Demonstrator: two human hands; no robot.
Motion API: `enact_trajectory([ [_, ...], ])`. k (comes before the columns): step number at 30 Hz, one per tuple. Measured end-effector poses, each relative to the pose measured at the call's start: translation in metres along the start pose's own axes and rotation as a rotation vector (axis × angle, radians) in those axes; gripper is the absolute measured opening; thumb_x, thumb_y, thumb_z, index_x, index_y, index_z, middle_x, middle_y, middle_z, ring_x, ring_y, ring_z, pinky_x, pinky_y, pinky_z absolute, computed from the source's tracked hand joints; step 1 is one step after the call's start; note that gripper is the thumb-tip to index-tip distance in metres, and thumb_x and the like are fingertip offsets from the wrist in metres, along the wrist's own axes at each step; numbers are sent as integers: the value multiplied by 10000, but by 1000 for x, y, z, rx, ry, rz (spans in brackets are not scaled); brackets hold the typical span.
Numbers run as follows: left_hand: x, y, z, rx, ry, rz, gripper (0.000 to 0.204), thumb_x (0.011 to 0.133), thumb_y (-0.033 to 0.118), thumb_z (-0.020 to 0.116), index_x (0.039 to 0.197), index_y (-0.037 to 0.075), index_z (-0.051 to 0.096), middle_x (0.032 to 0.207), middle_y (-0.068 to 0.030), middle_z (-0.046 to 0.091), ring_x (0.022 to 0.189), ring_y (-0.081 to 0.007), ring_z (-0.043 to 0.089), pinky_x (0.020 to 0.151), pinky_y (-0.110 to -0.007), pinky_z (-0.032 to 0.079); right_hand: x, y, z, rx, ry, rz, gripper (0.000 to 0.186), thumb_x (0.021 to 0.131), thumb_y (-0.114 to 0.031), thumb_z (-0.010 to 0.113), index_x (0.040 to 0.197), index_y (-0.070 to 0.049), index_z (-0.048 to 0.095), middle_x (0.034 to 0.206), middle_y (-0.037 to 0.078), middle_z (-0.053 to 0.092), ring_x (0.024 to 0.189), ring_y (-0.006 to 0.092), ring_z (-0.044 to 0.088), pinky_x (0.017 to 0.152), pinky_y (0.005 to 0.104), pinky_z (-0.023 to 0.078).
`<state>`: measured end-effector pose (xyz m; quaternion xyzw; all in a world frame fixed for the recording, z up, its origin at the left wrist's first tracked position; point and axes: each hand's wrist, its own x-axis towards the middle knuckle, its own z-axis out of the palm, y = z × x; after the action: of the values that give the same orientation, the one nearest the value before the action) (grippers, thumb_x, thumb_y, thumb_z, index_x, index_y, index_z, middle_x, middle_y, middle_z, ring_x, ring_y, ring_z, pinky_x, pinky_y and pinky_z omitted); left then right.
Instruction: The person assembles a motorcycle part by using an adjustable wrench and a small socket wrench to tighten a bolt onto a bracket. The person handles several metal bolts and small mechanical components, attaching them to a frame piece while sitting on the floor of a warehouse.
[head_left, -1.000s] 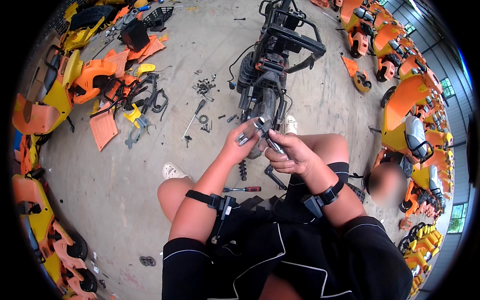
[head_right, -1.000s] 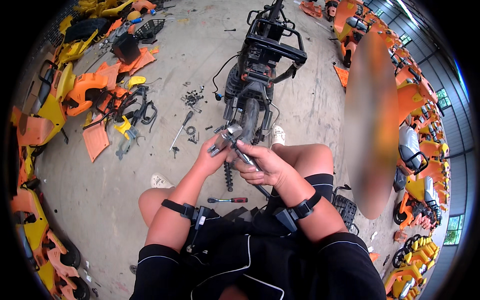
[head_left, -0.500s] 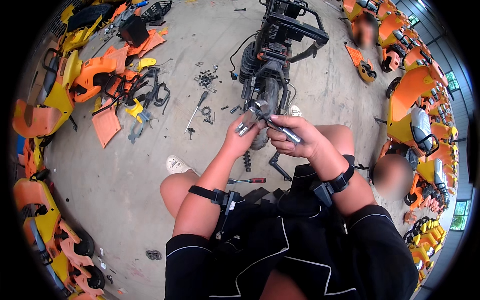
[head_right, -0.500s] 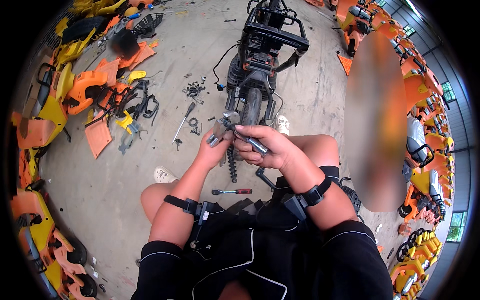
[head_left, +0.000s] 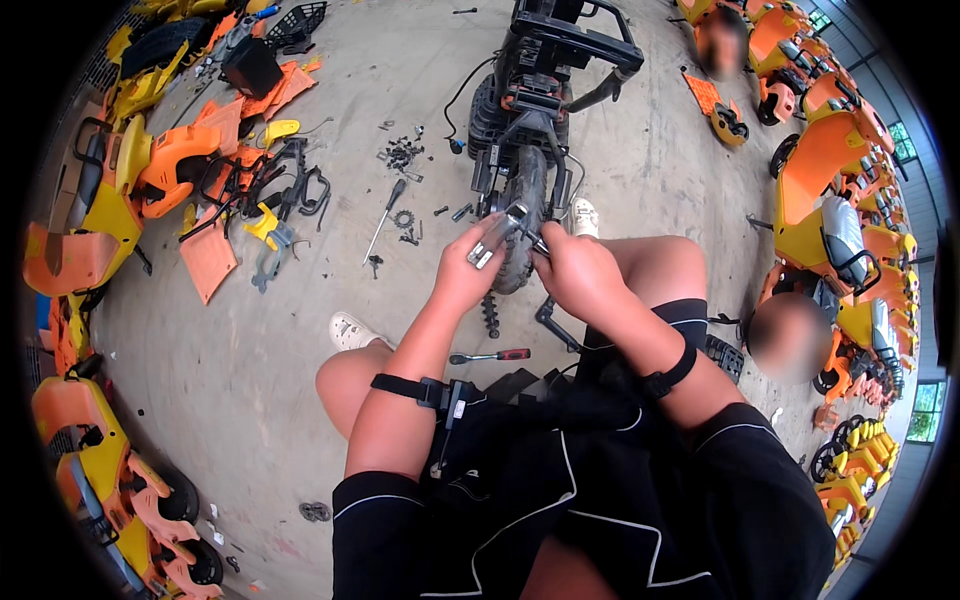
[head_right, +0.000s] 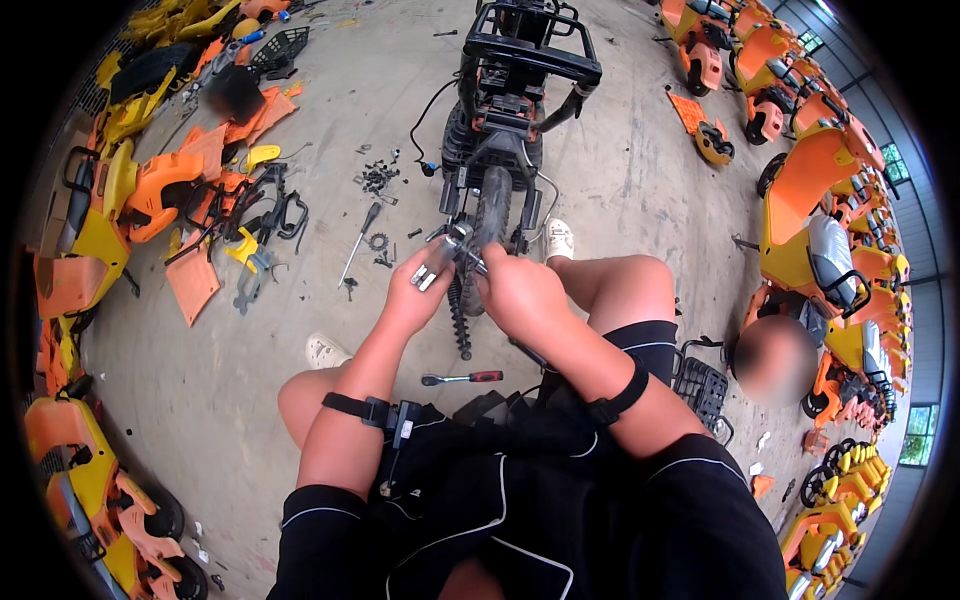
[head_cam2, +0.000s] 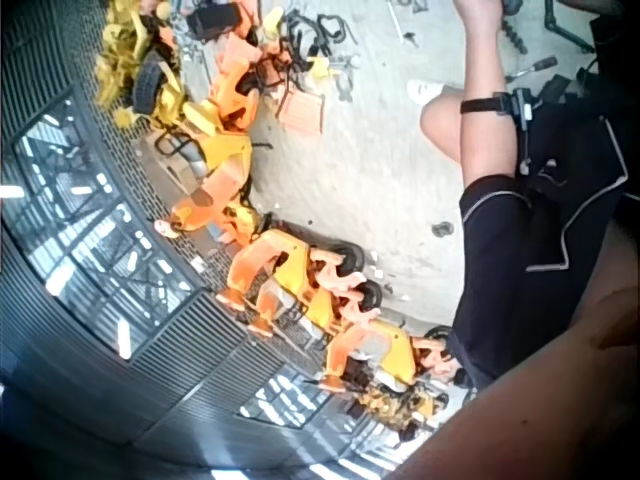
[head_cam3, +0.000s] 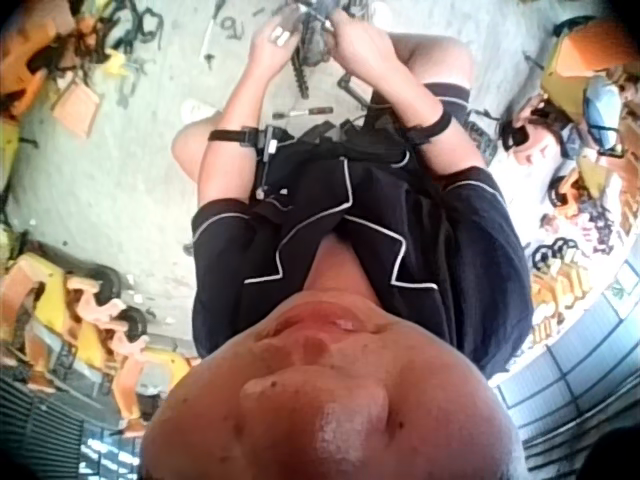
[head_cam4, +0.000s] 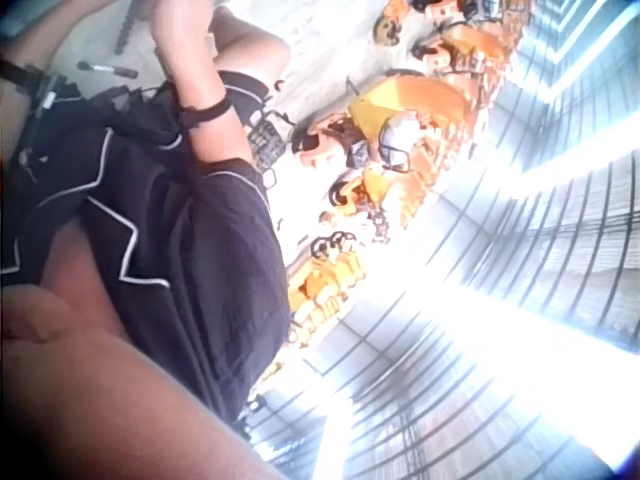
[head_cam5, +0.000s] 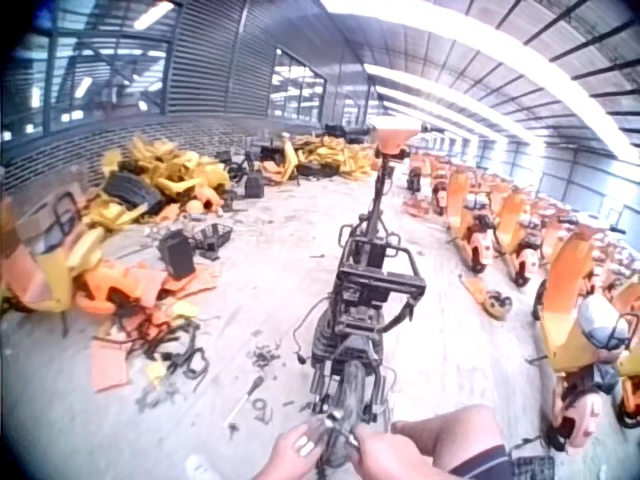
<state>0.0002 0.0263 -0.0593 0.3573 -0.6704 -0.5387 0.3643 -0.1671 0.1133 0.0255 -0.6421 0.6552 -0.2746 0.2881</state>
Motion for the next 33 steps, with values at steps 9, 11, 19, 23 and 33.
enact_trajectory([
  [9,-3,12,3,-126,-106,-176,442,919,70,674,1354,86,601,1129,-144,714,978,-142,676,851,-291,534,-10,-9,-15,1537,-660,557,337,1050,-304,507,1139,11,587,611,-9,414,437,101,399,378,225,297],
  [11,-3,11,2,-96,-114,-128,458,910,61,669,1362,87,595,1141,-150,715,992,-174,690,866,-304,533,-8,-10,-20,1315,-607,533,319,1052,-286,512,1150,10,578,593,-29,394,438,91,387,377,223,292],
  [19,1,-1,9,-10,-110,-44,460,898,35,649,1353,88,605,1141,-136,721,1004,-190,696,884,-311,530,-15,24,10,-109,44,25,335,951,-244,662,1139,16,564,647,135,598,503,264,570,488,380,488],
  [23,-8,-2,7,-82,-111,-16,449,911,30,645,1354,101,609,1090,-107,731,948,-130,679,841,-290,536,-20,22,-10,1840,-569,497,374,1032,-291,508,1302,-33,533,695,29,488,442,107,430,382,215,344],
  [33,-20,-17,6,-78,-16,-197,451,903,69,641,1352,64,599,1090,-120,725,957,-158,677,849,-307,526,-7,25,28,-342,79,-8,268,982,-257,570,1158,-58,534,769,157,654,604,331,652,520,444,511],
])
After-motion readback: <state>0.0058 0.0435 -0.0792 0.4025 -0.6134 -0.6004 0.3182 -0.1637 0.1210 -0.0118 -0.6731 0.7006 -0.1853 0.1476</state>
